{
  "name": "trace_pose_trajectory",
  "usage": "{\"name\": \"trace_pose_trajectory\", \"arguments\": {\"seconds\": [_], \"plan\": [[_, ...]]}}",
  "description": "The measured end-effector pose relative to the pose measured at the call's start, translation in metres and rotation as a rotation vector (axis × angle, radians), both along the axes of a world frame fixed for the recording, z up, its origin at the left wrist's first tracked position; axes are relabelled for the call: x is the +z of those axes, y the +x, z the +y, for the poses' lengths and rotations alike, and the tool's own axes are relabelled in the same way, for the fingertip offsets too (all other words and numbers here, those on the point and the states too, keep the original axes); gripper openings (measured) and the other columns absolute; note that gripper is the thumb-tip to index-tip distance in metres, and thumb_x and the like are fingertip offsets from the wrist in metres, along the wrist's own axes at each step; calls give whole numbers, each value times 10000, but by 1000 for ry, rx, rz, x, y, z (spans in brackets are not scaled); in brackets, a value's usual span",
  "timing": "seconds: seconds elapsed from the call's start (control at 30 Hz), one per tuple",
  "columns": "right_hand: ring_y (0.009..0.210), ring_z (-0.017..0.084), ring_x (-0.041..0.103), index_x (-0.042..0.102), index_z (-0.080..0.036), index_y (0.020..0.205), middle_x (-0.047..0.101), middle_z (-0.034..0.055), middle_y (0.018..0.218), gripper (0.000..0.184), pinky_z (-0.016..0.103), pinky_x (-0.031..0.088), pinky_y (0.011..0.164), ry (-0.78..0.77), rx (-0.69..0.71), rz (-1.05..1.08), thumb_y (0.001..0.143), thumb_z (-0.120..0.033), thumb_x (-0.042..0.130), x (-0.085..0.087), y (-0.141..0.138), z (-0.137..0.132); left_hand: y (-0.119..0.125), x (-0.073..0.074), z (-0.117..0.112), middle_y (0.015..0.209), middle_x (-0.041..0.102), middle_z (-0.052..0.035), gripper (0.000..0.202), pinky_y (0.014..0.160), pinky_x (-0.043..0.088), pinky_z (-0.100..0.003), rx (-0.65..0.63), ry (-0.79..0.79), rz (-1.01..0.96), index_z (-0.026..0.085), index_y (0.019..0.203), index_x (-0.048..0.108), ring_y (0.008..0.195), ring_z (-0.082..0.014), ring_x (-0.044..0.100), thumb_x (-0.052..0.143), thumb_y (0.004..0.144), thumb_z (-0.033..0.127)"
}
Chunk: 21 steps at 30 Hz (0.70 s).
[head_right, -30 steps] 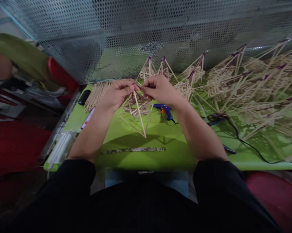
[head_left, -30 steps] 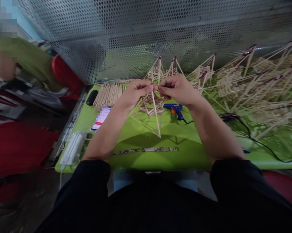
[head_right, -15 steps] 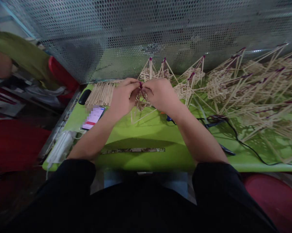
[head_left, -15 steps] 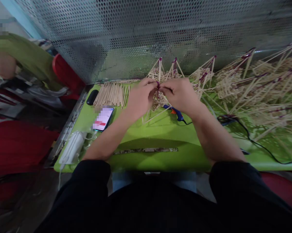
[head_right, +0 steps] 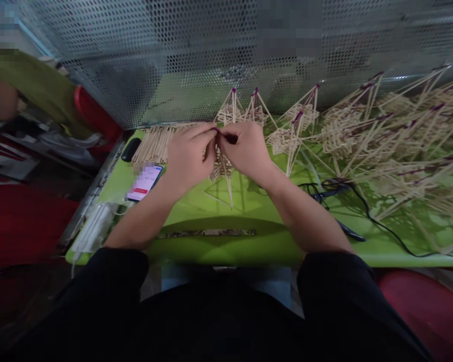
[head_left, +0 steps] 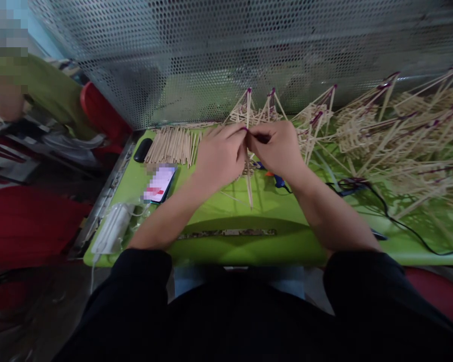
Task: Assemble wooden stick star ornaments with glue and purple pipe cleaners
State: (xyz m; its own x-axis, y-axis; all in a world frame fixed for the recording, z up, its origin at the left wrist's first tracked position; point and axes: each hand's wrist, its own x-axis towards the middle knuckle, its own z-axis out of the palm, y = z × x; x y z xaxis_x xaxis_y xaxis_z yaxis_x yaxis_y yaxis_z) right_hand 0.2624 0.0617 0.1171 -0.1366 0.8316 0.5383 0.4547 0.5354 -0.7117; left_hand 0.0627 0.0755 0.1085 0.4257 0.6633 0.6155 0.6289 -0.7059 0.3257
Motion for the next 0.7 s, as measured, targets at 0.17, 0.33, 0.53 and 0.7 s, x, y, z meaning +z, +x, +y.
{"name": "trace_pose_trajectory", "arguments": {"seconds": [0.17,0.33,0.53,0.7], "plan": [[730,184,332,497,-257,662,349,-2,701,487,405,290,707,-28,58,-60,1074,-372,727,7,5,-2,-2,-2,4,1195,886,-83,145,1104,661,-471,-29,-60,-225,258,1229,801,1131,-275,849,758,1121,170],[733,183,326,464,-264,654,316,-8,685,479,417,275,719,-52,64,-152,1011,-365,766,13,8,-1,-10,-2,22,1064,818,-37,137,951,695,-412,-207,-311,-365,275,1133,731,1011,-227,817,831,1074,202],[704,168,364,566,-244,665,387,-10,665,367,418,261,702,-93,117,-176,987,-287,738,15,10,-4,-23,7,34,1066,842,-56,221,907,703,-384,-455,-636,-448,226,1072,735,988,-206,824,867,933,116],[715,198,465,719,-250,801,569,7,691,327,429,355,717,16,-42,-157,1082,-380,824,14,10,-7,-18,-5,40,1189,894,-89,201,931,736,-421,-371,-613,-579,245,1213,757,1083,-241,878,856,1047,302]]}}
